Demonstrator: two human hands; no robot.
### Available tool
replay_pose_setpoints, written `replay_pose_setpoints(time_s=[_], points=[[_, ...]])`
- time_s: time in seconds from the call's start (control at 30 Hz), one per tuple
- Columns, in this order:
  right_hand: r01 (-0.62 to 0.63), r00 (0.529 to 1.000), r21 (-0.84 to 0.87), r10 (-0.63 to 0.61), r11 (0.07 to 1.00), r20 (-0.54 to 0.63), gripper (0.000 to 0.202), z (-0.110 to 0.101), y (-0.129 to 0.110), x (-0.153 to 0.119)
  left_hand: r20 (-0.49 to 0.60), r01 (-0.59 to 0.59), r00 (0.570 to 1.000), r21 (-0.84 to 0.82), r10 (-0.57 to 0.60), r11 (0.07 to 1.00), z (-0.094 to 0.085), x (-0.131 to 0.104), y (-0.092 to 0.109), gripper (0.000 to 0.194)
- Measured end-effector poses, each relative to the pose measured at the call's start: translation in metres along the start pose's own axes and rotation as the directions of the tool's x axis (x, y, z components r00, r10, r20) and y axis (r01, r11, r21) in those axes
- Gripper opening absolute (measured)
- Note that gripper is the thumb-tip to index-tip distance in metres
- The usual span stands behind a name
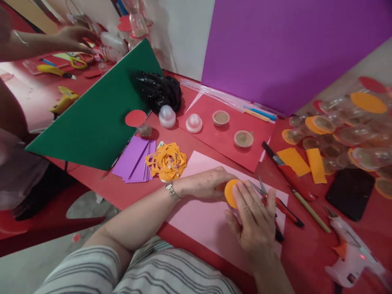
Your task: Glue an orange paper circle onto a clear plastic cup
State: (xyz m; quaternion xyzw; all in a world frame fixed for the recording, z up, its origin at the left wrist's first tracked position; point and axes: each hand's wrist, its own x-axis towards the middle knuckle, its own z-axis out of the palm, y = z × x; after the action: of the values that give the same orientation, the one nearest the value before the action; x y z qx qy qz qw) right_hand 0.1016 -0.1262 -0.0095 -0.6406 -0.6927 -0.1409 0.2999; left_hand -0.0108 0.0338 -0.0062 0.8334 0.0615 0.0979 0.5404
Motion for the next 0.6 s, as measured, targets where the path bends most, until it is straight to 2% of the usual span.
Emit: replay_pose_setpoints(time_s=[0.23, 0.47, 0.6], points=[[0.024, 0.998, 0.008, -0.024, 1.0, -0.065, 0.046, 0.0, 0.0, -0.002, -0.05, -0.038, 0.998, 0.075, 0.042, 0.996, 0.009, -0.001, -0.005, 0.028], [0.041, 0.999, -0.006, -0.041, 0.999, -0.034, 0.041, 0.002, 0.004, -0.006, -0.053, -0.018, 0.998, 0.107, 0.023, 0.994, 0.013, -0.002, -0.007, 0.029], [0.056, 0.997, -0.026, -0.057, 0.998, -0.056, 0.038, 0.006, 0.005, -0.007, -0.048, -0.018, 0.999, 0.111, 0.023, 0.994, 0.01, -0.001, -0.006, 0.033]])
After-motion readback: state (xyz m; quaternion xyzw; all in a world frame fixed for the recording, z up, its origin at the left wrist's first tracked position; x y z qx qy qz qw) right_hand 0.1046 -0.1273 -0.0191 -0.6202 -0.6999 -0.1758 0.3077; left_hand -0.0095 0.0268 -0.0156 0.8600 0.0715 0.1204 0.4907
